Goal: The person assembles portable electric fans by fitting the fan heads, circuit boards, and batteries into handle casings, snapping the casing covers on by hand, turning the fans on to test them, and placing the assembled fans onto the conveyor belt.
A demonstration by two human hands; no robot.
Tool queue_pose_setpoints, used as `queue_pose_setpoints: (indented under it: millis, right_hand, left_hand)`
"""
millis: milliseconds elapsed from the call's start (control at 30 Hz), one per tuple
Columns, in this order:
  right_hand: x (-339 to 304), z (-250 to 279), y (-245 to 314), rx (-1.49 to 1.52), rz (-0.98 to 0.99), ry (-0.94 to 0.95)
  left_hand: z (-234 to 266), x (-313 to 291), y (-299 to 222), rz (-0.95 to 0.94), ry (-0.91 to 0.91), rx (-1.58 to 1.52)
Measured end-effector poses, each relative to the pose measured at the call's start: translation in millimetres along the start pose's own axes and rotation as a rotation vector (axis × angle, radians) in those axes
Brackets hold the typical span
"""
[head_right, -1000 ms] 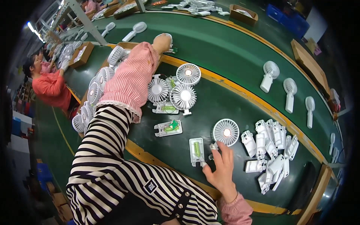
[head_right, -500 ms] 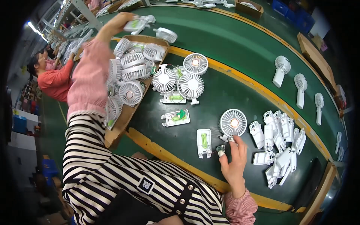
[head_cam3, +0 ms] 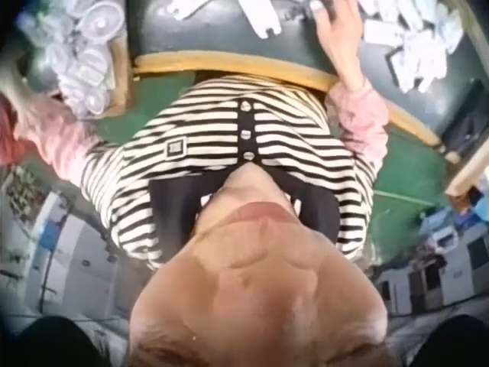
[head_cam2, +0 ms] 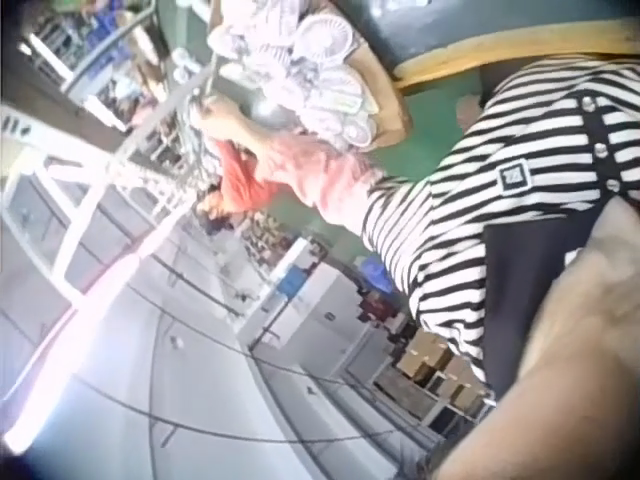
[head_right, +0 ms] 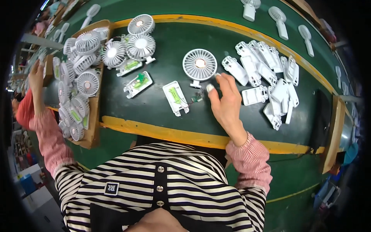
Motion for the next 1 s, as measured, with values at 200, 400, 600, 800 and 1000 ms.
queue_pose_setpoints:
  millis: [200, 400, 600, 800, 1000]
  right_hand:
    - [20, 3, -10, -0.063, -0.012, -0.103]
    - [47, -37, -6, -0.291, 0.005, 0.19]
    - [51, -41, -15, -0.361, -0.143, 0.309]
    - [36, -20, -61, 0.628, -0.401, -0.069]
    - [20, -13, -62, 1.368, -0.633, -0.217]
  left_hand:
    - [-2, -177, -295, 0.035, 0.419, -0.848]
    - [-10, -252, -462, -0.746, 0.615, -0.807]
    - [-24, -262, -484, -0.893, 0.671, -0.69]
    - [-38, -266, -489, -0.833, 0.794, -0.619]
    - [-75, -292, -488, -0.076, 1.465, -1.352]
Point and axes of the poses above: each hand's wrist, its own x-axis towards the middle knuckle, its own z-axis out of the back of the hand, y = z × x, the point moved 10 cm from there along x, towards the middle knuckle, and after that the axes turned 7 degrees about x, right-handed, at the moved point
